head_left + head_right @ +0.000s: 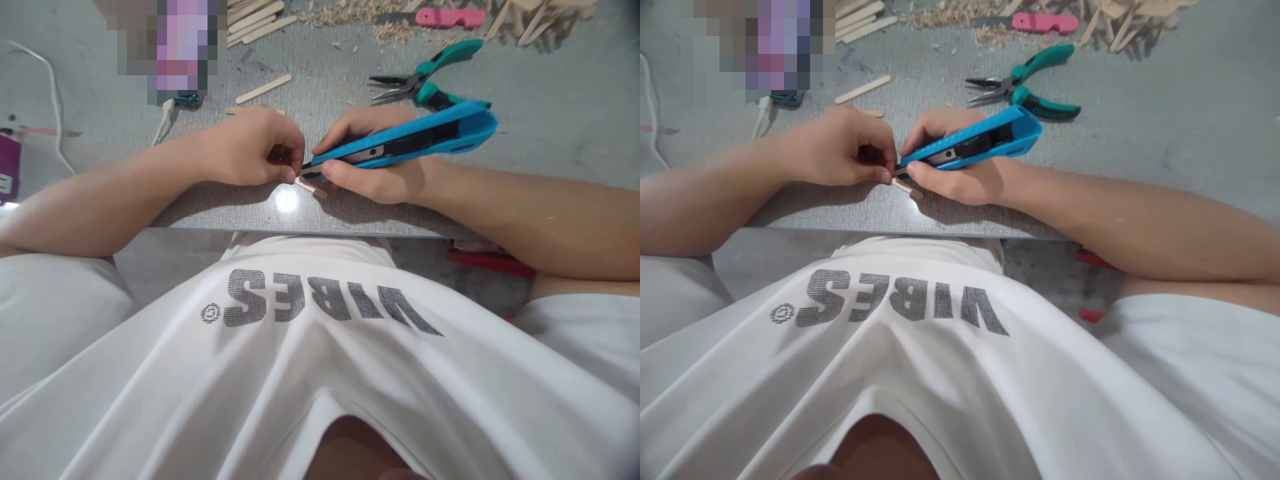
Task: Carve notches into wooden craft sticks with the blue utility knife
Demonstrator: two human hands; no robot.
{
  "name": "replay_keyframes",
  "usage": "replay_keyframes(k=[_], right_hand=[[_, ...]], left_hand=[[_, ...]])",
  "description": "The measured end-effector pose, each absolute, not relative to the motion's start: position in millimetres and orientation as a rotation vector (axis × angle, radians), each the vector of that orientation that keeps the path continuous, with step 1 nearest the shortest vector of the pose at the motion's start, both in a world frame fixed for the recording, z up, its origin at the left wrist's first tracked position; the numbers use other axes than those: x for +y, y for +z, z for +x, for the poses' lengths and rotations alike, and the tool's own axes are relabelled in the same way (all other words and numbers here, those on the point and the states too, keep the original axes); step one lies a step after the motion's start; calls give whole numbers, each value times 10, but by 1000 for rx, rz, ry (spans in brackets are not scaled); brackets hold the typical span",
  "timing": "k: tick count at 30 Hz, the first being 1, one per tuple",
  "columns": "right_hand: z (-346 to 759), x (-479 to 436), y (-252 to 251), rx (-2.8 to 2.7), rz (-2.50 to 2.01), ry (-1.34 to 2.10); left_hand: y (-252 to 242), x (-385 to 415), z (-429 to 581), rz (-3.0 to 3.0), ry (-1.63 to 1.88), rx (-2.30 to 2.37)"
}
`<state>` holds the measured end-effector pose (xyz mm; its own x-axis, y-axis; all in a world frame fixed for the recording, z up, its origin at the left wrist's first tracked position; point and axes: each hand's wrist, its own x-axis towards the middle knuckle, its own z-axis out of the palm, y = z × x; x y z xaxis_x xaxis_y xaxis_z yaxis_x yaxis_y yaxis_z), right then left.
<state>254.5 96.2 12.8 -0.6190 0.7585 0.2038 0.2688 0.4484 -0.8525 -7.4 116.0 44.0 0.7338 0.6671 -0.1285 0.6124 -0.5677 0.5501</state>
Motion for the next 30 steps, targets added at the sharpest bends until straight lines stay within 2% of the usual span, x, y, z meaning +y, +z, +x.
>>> replay_keyframes(k=[3, 23, 30], right_hand=[[2555, 994, 110, -2129, -812, 1159], [2455, 981, 245, -2331, -767, 929], [2490, 924, 116, -2241, -745, 875]], left_hand=[[446, 1157, -67, 2343, 120, 994], [406, 1137, -51, 2401, 165, 988], [405, 1207, -96, 2365, 173, 913]])
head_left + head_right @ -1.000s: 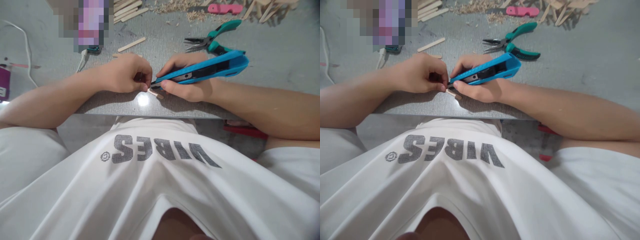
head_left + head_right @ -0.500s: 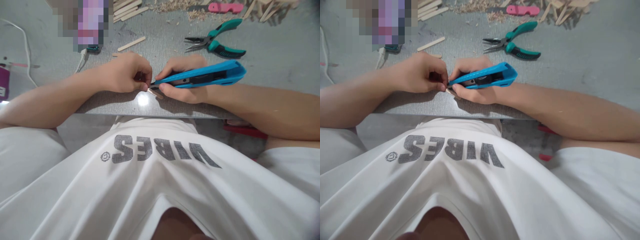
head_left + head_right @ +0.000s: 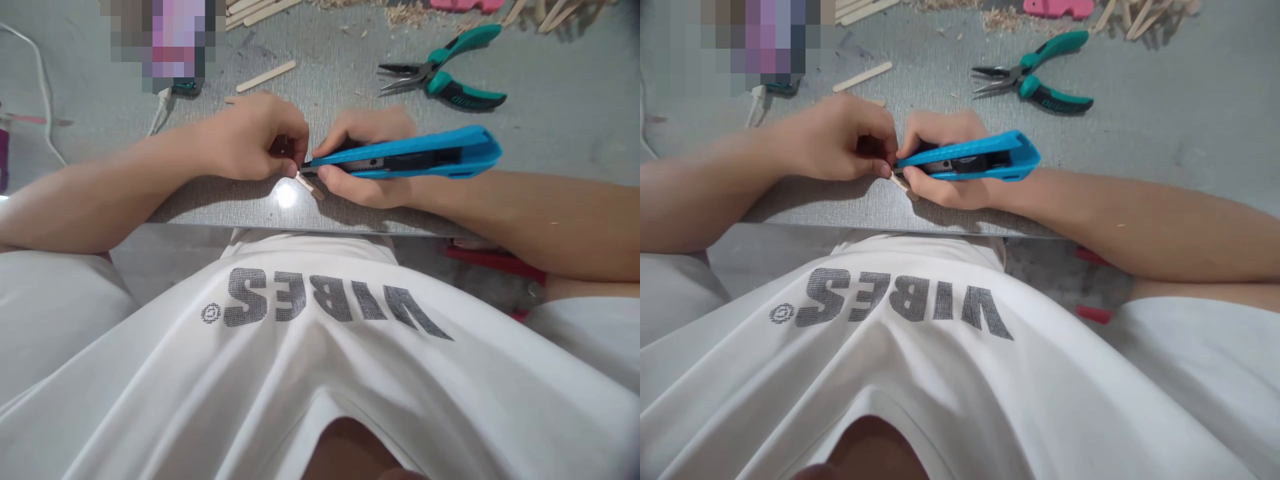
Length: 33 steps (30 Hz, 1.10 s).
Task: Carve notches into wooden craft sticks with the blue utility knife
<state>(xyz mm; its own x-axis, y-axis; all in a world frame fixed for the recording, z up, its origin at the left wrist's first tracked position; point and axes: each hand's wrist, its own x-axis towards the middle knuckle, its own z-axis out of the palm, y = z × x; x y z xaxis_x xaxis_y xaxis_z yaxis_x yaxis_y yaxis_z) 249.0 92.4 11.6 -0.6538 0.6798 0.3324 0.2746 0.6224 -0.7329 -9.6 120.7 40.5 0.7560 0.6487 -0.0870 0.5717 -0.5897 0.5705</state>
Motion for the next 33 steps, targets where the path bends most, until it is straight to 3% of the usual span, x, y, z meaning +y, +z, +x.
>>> replay_keyframes(k=[11, 18, 33], right_hand=[[2521, 865, 121, -2186, -727, 704], [2482, 945, 9, -2139, -557, 610], [2415, 1114, -37, -1794, -626, 1164]], left_hand=[[478, 1349, -197, 2338, -18, 889], [374, 1417, -183, 2090, 66, 859], [258, 1422, -232, 1863, 301, 803]])
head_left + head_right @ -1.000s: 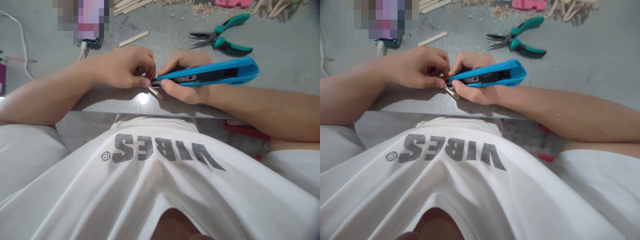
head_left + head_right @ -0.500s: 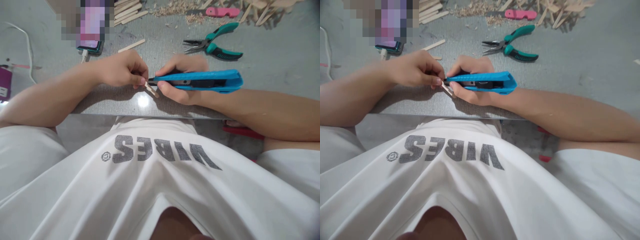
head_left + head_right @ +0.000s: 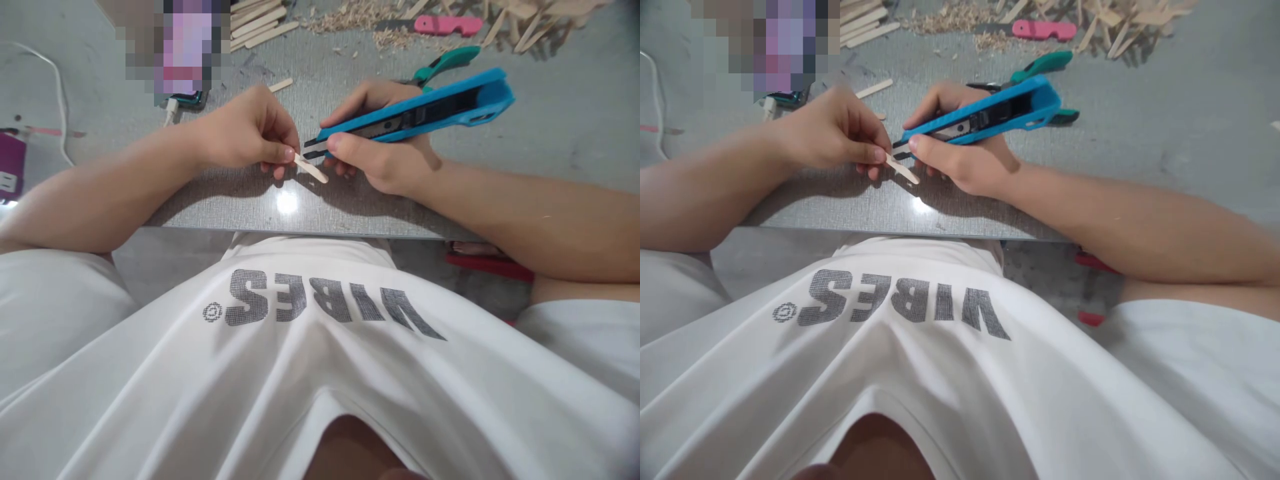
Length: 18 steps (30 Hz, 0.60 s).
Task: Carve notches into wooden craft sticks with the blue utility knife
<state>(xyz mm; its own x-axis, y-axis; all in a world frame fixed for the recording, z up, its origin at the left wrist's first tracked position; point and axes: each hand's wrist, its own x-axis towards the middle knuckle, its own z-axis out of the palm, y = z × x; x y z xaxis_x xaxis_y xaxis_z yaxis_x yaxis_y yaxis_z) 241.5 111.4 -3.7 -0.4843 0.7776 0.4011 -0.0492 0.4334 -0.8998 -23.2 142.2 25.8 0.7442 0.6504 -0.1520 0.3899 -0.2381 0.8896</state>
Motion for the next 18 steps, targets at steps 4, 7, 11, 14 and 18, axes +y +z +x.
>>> replay_keyframes(k=[4, 7, 11, 14, 18], right_hand=[[2404, 1142, -54, -1690, -667, 1292], [2390, 1148, -60, -1624, -707, 1361], [2386, 1152, -62, -1595, -747, 1387], [2391, 1169, -59, -1600, -762, 1406], [2389, 1186, -44, -1592, -819, 1425]], left_hand=[[255, 1424, -246, 1848, 339, 790], [255, 1405, -228, 1833, 371, 789], [230, 1393, -209, 1828, 411, 828], [204, 1404, -214, 1835, 396, 832], [184, 1390, -196, 1825, 462, 847]])
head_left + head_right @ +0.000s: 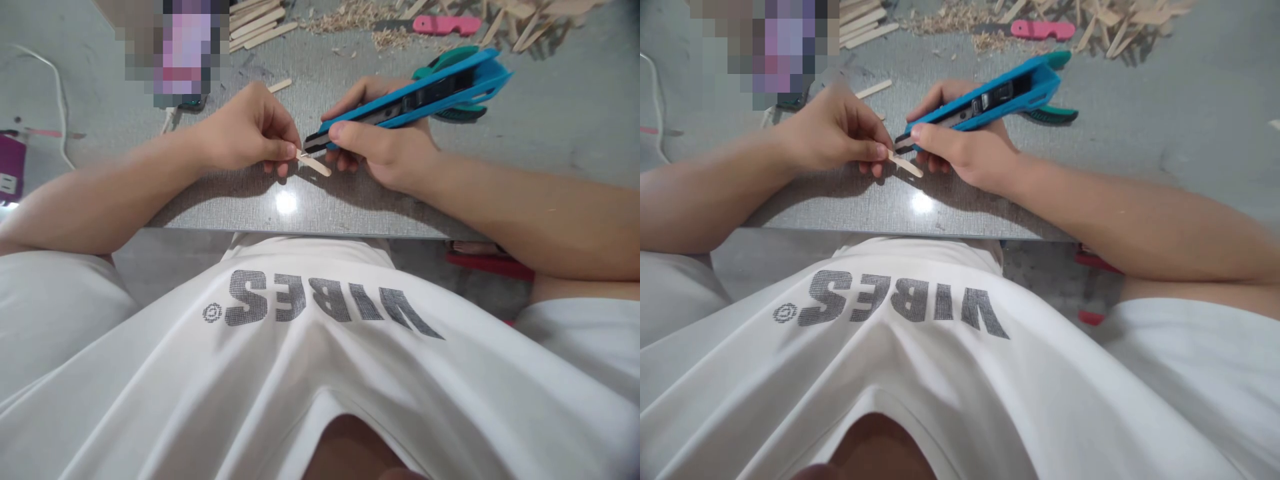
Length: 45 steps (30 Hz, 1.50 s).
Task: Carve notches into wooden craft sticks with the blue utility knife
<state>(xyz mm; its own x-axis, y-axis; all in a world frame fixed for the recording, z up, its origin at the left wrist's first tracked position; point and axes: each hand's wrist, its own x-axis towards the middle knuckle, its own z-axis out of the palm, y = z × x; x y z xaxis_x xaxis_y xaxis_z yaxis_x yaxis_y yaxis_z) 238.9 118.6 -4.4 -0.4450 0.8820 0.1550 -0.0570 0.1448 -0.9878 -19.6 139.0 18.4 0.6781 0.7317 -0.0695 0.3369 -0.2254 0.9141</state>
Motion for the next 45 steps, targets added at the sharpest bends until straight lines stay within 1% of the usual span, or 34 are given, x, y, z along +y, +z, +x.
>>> replay_keyframes(k=[7, 17, 27, 32, 45], right_hand=[[2382, 1102, 9, -1634, -823, 1406], [2391, 1167, -15, -1596, -694, 1313], [2414, 1192, -46, -1673, -683, 1306], [2416, 1218, -70, -1689, -668, 1235], [2483, 1297, -102, -1820, -667, 1069]], left_hand=[[168, 1337, -149, 1838, 547, 876], [230, 1391, -197, 1714, 366, 790], [233, 1362, -190, 1671, 374, 778], [225, 1356, -163, 1651, 422, 787], [183, 1450, -193, 1659, 405, 840]])
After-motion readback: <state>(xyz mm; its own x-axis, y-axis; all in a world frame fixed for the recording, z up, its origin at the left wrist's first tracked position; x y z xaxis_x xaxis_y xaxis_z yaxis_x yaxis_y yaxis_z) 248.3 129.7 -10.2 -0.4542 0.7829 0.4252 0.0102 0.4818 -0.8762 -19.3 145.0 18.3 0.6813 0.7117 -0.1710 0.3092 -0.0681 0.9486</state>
